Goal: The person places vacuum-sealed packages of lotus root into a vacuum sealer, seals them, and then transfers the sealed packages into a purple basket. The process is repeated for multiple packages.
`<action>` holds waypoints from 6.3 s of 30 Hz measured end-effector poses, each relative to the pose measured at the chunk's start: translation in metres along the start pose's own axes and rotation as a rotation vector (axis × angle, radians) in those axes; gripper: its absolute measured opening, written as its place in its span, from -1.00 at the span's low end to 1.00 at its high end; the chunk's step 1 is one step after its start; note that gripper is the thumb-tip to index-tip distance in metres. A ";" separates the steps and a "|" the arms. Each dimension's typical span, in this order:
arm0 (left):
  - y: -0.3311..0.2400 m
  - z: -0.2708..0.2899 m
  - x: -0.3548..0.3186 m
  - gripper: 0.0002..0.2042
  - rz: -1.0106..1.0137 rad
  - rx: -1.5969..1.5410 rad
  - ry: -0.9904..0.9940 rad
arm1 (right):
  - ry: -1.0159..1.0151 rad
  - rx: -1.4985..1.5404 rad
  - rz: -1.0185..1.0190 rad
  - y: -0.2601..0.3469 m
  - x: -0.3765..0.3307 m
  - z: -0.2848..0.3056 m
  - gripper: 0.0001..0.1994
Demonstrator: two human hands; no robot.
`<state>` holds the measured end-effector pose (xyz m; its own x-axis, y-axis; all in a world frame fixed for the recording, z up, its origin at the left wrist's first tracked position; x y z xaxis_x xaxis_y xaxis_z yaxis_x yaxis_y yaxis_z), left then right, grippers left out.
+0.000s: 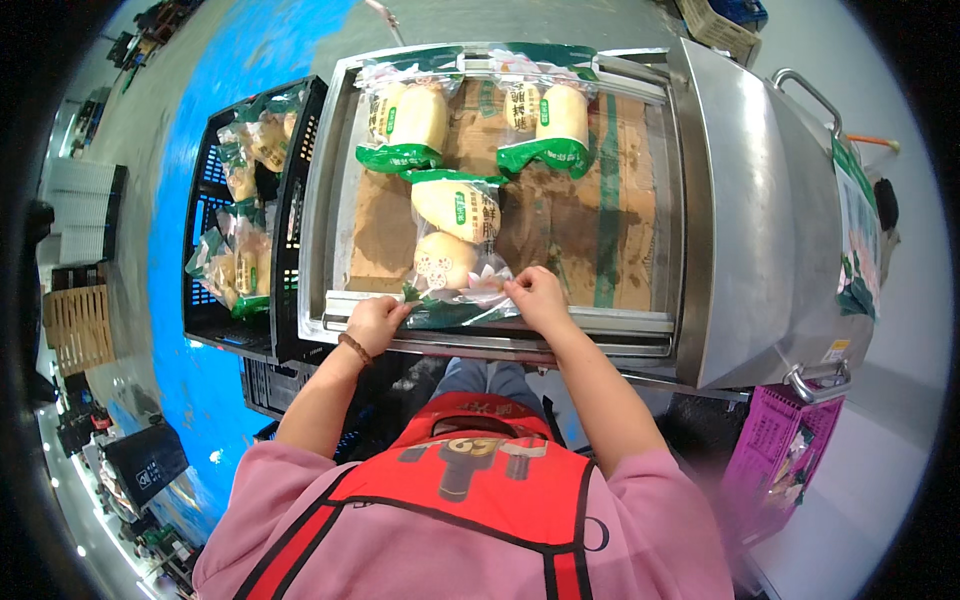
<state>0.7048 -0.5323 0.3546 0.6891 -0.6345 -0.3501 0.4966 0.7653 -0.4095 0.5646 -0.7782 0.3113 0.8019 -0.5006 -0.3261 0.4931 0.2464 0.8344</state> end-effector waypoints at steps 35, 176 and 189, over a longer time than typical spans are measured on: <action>0.002 -0.001 0.029 -0.72 0.036 -0.050 -0.072 | -0.276 -0.320 0.156 0.035 -0.043 0.016 -0.79; 0.153 0.137 0.007 -0.83 0.226 -0.401 -0.567 | 0.243 -0.484 0.832 0.144 -0.059 -0.126 -0.79; 0.019 0.033 -0.011 -0.67 -0.075 -0.033 -0.369 | -0.208 -0.187 -0.127 0.034 -0.072 0.014 -0.80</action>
<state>0.7237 -0.5072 0.3790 0.7984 -0.6021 0.0067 0.5398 0.7107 -0.4511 0.5189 -0.7457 0.3699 0.6531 -0.6913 -0.3090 0.6542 0.3095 0.6901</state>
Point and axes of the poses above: each hand's wrist, its own x-axis towards the middle knuckle, its own z-axis out of the back of the hand, y = z × x, the point moved 8 cm from there along x, towards the middle knuckle, and after that the axes turned 6 degrees about x, right-handed, at the moved point
